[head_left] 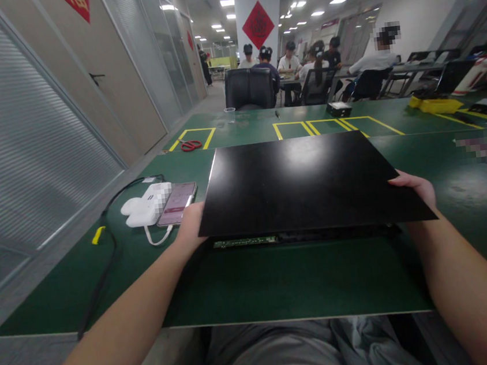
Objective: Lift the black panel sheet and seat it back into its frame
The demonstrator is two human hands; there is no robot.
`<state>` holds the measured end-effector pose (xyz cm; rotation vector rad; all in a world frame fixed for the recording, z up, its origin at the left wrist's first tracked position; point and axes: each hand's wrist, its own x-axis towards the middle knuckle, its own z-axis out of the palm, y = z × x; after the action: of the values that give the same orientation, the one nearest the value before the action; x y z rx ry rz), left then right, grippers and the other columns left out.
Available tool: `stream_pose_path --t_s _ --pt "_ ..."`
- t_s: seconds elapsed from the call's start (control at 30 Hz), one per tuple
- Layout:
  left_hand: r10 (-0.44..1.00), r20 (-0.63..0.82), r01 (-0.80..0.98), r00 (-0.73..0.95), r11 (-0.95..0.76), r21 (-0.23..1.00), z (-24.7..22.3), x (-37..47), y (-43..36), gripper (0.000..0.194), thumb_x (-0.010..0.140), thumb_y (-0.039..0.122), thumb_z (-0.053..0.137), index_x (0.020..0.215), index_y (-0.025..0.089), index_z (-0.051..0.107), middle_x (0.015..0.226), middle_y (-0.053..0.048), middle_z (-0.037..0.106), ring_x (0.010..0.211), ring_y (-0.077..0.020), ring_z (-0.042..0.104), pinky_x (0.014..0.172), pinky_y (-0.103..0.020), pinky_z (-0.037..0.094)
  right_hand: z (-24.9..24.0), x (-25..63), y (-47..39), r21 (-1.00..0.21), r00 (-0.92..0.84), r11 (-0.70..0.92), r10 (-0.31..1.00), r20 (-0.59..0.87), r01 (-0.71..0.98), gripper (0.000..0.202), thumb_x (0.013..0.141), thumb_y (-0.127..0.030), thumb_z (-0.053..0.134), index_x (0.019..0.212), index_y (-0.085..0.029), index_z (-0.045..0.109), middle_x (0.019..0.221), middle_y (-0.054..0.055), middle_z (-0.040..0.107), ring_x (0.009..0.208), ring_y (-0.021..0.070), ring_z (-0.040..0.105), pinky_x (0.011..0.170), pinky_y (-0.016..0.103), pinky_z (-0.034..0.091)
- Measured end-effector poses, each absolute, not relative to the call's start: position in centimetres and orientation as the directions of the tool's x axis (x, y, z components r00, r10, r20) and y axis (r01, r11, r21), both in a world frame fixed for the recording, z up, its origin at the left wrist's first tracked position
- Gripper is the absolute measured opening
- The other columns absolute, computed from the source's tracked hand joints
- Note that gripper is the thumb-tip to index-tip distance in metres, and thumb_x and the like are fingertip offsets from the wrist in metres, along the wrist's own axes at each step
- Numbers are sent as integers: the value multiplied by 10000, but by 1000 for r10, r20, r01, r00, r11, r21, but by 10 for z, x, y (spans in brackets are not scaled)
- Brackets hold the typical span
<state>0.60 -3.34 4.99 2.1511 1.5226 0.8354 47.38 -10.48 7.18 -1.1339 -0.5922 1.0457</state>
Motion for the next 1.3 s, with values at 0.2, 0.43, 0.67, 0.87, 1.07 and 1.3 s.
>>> stream_pose_path --t_s 0.2,0.43,0.67,0.87,1.07,1.3 --pt "916 289 694 277 -399 599 47 4 -32 166 699 345 680 664 198 748 604 -55 684 733 -301 666 698 -365 525 71 478 -102 -939 410 18 903 -133 -344 540 572 -173 666 1100 -246 752 1081 81 829 1050 391 787 969 561 651" --pt "904 329 650 272 -425 630 44 4 -32 209 718 388 675 762 207 769 747 -87 757 784 -342 707 746 -398 543 70 474 -103 -932 456 54 881 -124 -358 517 568 -170 664 1073 -231 756 1075 94 828 1044 393 788 968 560 653" --pt "901 283 544 328 -425 724 55 9 -33 294 643 432 796 833 208 776 842 -80 788 896 -354 727 871 -444 567 72 482 -106 -915 511 116 853 -107 -386 545 549 -185 641 1075 -232 778 1057 94 832 1057 392 789 973 555 653" --pt "980 142 240 137 -172 955 53 12 -30 486 522 421 952 915 204 767 849 -54 797 820 -274 737 730 -346 581 74 490 -111 -925 535 159 843 -55 -346 567 598 -190 612 1130 -263 796 1077 70 836 1080 373 789 986 553 650" --pt "995 -92 -79 29 94 992 54 13 -28 287 669 349 893 853 176 757 691 -17 708 557 -122 600 472 -186 424 75 488 -110 -914 535 171 843 -57 -367 557 577 -182 633 1105 -262 793 1087 66 835 1083 374 788 1016 542 638" --pt "990 -140 -166 36 144 976 64 16 -34 233 644 177 829 865 156 759 755 -48 752 646 -156 682 549 -214 515 67 494 -106 -935 455 153 890 -10 -320 508 616 -190 676 1109 -252 781 1093 87 830 1085 392 782 988 541 649"
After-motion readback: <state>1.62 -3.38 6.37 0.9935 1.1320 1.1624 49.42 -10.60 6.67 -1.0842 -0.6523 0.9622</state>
